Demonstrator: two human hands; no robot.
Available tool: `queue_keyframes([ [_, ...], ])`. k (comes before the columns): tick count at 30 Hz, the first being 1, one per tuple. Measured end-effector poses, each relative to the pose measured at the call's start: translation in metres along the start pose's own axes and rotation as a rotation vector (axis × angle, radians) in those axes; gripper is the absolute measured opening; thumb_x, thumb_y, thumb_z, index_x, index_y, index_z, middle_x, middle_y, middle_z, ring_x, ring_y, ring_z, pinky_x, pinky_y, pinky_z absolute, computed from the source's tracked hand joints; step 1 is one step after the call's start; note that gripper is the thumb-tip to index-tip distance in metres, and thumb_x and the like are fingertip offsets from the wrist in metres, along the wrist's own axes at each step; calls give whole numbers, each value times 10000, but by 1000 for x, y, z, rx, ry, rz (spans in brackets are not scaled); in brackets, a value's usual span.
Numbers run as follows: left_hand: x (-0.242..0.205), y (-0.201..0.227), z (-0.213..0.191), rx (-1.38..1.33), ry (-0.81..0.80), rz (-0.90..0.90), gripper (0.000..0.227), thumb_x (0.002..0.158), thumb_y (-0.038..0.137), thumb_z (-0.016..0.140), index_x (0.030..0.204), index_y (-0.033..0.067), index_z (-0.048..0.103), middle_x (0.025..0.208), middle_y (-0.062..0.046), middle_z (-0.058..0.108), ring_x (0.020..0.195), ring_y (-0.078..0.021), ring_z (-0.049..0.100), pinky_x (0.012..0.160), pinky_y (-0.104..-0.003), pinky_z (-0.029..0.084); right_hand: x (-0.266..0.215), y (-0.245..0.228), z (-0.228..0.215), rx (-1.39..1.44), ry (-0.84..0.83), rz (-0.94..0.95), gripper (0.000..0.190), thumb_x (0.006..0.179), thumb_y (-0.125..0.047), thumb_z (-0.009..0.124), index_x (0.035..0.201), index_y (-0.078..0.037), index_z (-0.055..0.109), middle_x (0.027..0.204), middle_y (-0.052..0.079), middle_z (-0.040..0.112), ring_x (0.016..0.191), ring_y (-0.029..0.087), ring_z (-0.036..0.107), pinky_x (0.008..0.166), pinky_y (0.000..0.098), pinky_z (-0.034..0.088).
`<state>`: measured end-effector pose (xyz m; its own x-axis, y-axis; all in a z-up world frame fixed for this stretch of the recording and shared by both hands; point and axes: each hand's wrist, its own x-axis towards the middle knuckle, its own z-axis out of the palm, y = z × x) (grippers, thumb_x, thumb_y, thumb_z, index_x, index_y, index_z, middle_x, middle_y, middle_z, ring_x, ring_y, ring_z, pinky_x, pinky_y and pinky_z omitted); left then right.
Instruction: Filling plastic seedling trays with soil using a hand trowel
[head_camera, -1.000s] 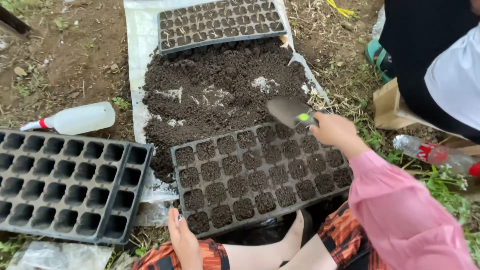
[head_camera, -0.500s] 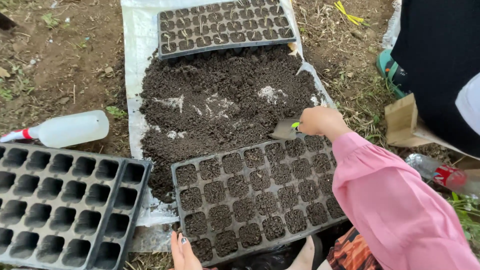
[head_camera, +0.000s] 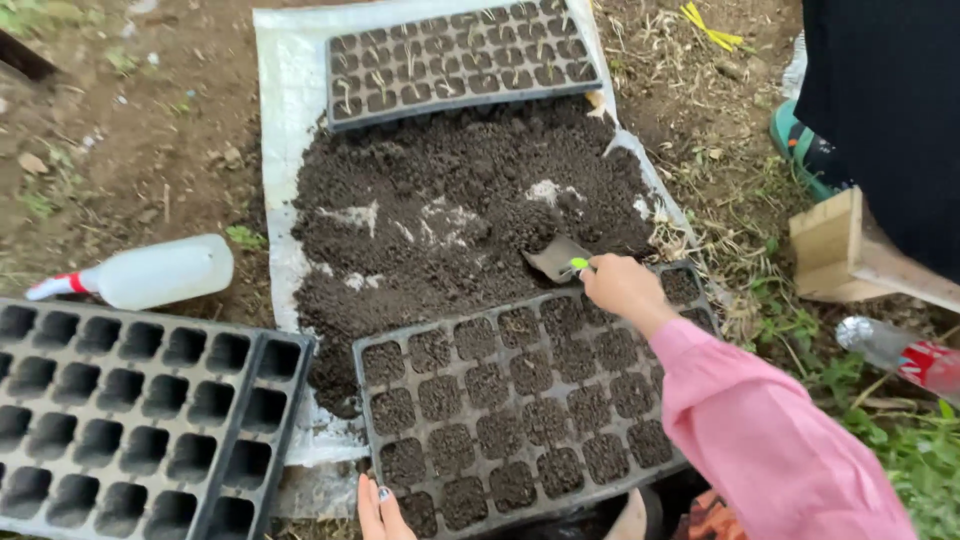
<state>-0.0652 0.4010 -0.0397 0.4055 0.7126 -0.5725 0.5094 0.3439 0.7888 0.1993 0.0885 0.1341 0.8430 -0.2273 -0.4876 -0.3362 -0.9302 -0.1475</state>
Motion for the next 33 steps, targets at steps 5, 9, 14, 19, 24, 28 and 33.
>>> queue_keyframes([
  [5, -7, 6, -1, 20, -3, 13, 637, 1018, 304, 488, 1612, 135, 333, 1644, -124, 353, 1501, -279, 356, 1201, -405, 324, 13, -15, 6, 66, 57, -16, 410, 1032, -335, 431, 1248, -93, 682, 1140, 196, 733, 999, 427, 704, 820, 539, 559],
  [9, 16, -11, -3, 183, -8, -28, 660, 1016, 359, 508, 1626, 190, 322, 1654, -94, 338, 1471, -314, 376, 1162, -473, 356, 15, -17, 6, 58, 37, 33, 413, 1016, -361, 451, 1280, -141, 680, 1193, 197, 723, 1072, 442, 692, 894, 550, 551],
  [14, -4, 3, -9, 262, -35, 30, 663, 1016, 412, 454, 1629, 198, 317, 1650, -63, 365, 962, -241, 409, 801, -350, 355, 11, -17, 19, 80, 45, 29, 431, 1048, -360, 428, 1354, -137, 632, 1181, 184, 716, 1015, 417, 699, 818, 530, 567],
  [19, -10, 15, -7, 215, -65, 3, 640, 1034, 362, 426, 1634, 182, 296, 1678, -54, 327, 1476, -236, 403, 1121, -317, 346, 14, -12, 31, 95, 72, 14, 435, 1062, -367, 422, 1375, -130, 611, 1160, 185, 724, 1003, 408, 708, 785, 522, 574],
  [24, -37, 51, -21, 238, -153, 38, 580, 1027, 296, 419, 1594, 182, 373, 1629, -13, 422, 1515, -156, 364, 1222, -302, 248, 3, -12, 34, 98, 143, -17, 395, 1044, -340, 431, 1262, -111, 667, 1144, 200, 727, 1033, 417, 699, 803, 534, 566],
  [28, -18, 26, -27, 162, -147, 193, 560, 1006, 247, 445, 1554, 133, 430, 1567, -108, 502, 1442, -207, 474, 1184, -312, 312, 13, -3, 49, 59, 217, -43, 392, 994, -420, 462, 1232, -204, 685, 1197, 224, 708, 1128, 484, 652, 894, 585, 511],
  [33, -35, 50, -32, 81, -161, 41, 528, 1025, 375, 414, 1525, 216, 480, 1588, -32, 479, 1460, -195, 446, 1170, -332, 321, -2, 10, 48, 173, 259, -80, 486, 1036, -416, 460, 1451, -199, 592, 1250, 222, 695, 1125, 469, 646, 879, 580, 522],
])
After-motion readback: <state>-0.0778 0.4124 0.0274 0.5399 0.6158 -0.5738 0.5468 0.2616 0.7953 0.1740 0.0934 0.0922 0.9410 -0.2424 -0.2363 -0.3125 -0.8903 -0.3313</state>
